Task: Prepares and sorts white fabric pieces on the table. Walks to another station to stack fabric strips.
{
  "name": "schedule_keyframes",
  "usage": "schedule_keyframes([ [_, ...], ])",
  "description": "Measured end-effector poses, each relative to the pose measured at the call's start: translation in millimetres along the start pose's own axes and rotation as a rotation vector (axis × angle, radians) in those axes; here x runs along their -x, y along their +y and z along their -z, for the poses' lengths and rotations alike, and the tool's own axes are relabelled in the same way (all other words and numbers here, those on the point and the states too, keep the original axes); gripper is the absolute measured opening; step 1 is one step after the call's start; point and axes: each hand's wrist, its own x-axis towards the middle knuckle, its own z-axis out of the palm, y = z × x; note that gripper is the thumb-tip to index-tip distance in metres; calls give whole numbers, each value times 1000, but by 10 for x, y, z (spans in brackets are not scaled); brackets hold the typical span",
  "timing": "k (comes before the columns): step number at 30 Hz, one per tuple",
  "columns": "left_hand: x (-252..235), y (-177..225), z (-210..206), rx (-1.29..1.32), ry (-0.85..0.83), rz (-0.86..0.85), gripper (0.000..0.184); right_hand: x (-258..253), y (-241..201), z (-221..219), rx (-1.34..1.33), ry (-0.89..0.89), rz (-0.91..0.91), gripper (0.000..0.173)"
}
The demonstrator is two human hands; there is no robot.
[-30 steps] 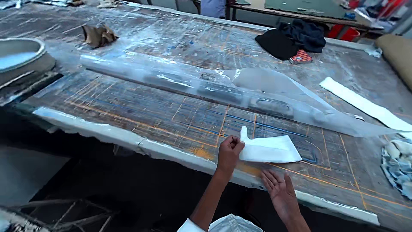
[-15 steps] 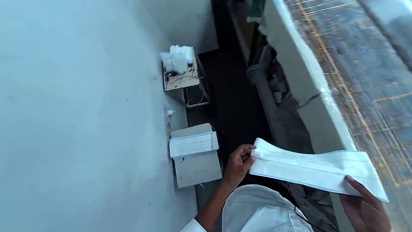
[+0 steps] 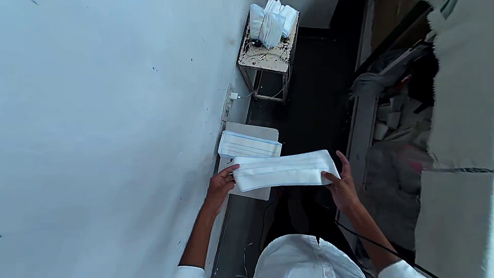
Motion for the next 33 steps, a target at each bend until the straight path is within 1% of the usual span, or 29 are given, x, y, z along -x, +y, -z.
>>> schedule_keyframes([
  [1,9,21,89,-29,-36,31,63,-90,-4,-48,-14,-15,-4,73],
  [2,24,42,167,-67,-64,64,69,-164,5,-73,-37,-38,-17,62],
  [3,43,56,231,-104,-79,94,72,-222,18,-74,-70,-74,-50,47],
  [4,55,67,282,-131,-85,118,73,-278,32,-59,-105,-130,-82,36],
  [5,45,70,325,-143,-76,139,69,-335,40,-29,-131,-220,-116,34],
  [6,18,64,355,-148,-50,151,64,-389,41,0,-159,-312,-147,35],
  [8,-19,51,400,-148,3,148,56,-478,32,41,-196,-446,-197,47],
  [9,-34,46,421,-140,22,137,54,-513,20,47,-194,-492,-216,52],
  [11,-63,37,458,-86,42,117,52,-567,-25,25,-194,-535,-260,55],
  [14,-145,-12,539,22,16,120,51,-640,-99,-79,-194,-485,-304,51],
  [17,-234,-80,604,58,19,123,50,-726,-116,-133,-200,-510,-313,46],
  [19,-308,-92,620,3,72,125,42,-789,-111,-166,-150,-540,-307,42],
  [22,-448,-169,624,-170,199,108,15,-908,-46,-214,-72,-566,-342,42],
  [23,-501,-206,637,-200,216,94,11,-962,-8,-221,-67,-582,-363,43],
  [25,-606,-277,654,-204,235,71,16,-1057,94,-237,-62,-596,-408,43],
  [26,-666,-320,657,-197,263,63,15,-1095,152,-260,-46,-581,-432,41],
  [28,-807,-375,643,-173,312,68,10,-1173,267,-361,35,-507,-473,31],
  [30,-939,-465,688,-162,283,68,11,-1253,435,-519,219,-351,-476,16],
  [32,-1097,-576,743,-186,285,70,12,-1346,624,-687,388,-216,-431,12],
  [33,-1173,-619,770,-195,297,75,15,-1387,700,-750,416,-180,-405,15],
])
